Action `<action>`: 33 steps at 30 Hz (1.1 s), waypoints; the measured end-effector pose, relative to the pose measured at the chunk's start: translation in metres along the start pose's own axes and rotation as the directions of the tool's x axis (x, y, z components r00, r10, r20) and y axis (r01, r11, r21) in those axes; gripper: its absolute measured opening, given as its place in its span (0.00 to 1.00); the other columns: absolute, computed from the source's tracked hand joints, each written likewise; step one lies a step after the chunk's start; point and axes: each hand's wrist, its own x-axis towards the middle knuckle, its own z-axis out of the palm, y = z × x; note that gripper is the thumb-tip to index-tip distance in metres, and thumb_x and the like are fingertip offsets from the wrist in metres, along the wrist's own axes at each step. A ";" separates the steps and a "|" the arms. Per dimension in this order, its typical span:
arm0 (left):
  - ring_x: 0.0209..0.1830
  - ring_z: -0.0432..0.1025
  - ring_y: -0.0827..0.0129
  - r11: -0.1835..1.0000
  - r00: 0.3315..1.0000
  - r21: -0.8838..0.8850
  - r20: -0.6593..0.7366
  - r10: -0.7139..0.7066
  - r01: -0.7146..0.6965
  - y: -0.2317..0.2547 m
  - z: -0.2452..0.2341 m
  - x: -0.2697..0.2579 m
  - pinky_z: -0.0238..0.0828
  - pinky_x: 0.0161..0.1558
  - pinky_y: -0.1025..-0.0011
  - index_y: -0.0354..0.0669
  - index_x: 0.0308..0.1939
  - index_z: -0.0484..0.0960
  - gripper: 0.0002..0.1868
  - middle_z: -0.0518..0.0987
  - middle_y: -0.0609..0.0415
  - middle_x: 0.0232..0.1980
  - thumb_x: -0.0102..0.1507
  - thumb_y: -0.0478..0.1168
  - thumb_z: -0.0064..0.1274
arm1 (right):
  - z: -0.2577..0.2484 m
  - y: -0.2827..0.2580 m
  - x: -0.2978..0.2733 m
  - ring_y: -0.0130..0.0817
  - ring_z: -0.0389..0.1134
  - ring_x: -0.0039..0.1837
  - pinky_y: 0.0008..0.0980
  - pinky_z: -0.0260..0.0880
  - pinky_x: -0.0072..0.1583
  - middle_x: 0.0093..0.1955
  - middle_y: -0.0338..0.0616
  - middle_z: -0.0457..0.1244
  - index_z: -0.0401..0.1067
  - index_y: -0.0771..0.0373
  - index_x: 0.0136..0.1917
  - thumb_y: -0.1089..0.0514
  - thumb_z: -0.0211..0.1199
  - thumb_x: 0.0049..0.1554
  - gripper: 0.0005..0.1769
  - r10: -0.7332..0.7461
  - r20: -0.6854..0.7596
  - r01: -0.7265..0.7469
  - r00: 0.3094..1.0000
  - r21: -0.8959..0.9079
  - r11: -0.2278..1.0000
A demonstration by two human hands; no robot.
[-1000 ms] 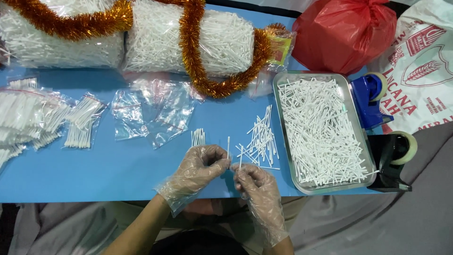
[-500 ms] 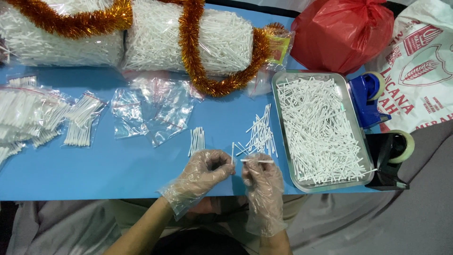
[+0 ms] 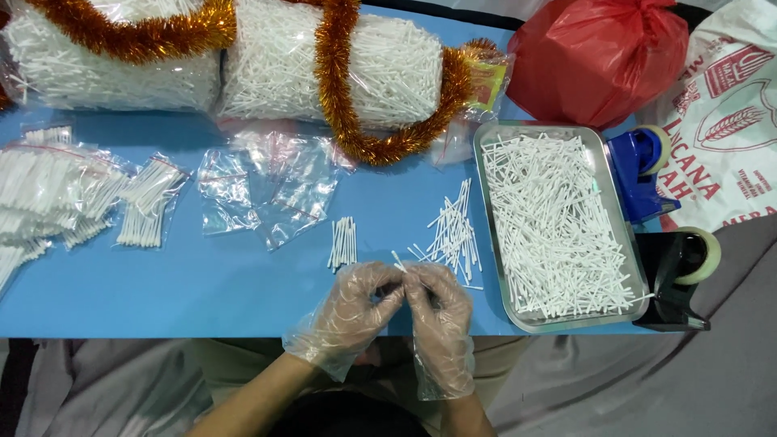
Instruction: The person, wearing gloves, picks up cotton swabs one by one from a tray, aligns them into a small group, and places them into a small plastic bag.
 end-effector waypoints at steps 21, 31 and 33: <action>0.29 0.76 0.62 0.883 0.984 0.446 -0.024 0.175 -0.146 -0.010 -0.034 -0.022 0.75 0.33 0.62 0.38 0.48 0.83 0.09 0.85 0.50 0.37 0.65 0.38 0.58 | 0.001 -0.032 0.037 0.32 0.73 0.49 0.31 0.78 0.51 0.45 0.42 0.73 0.82 0.60 0.45 0.53 0.65 0.57 0.10 0.339 0.372 -0.233 0.864 -0.301 0.925; 0.29 0.81 0.74 0.892 0.887 -0.056 -0.091 -0.452 0.449 0.001 -0.046 -0.025 0.78 0.32 0.75 0.43 0.37 0.91 0.12 0.89 0.57 0.32 0.63 0.45 0.56 | 0.009 0.008 0.041 0.29 0.65 0.42 0.28 0.69 0.47 0.40 0.38 0.66 0.77 0.59 0.46 0.57 0.69 0.56 0.06 0.412 0.293 -0.403 0.863 -0.094 0.910; 0.26 0.80 0.72 0.871 0.866 -0.127 -0.109 -0.488 0.475 -0.004 -0.045 -0.028 0.80 0.28 0.76 0.41 0.36 0.91 0.11 0.88 0.55 0.29 0.62 0.43 0.57 | 0.013 0.015 0.041 0.28 0.62 0.38 0.27 0.66 0.42 0.37 0.37 0.63 0.77 0.59 0.47 0.57 0.68 0.58 0.05 0.421 0.304 -0.422 0.855 -0.065 0.904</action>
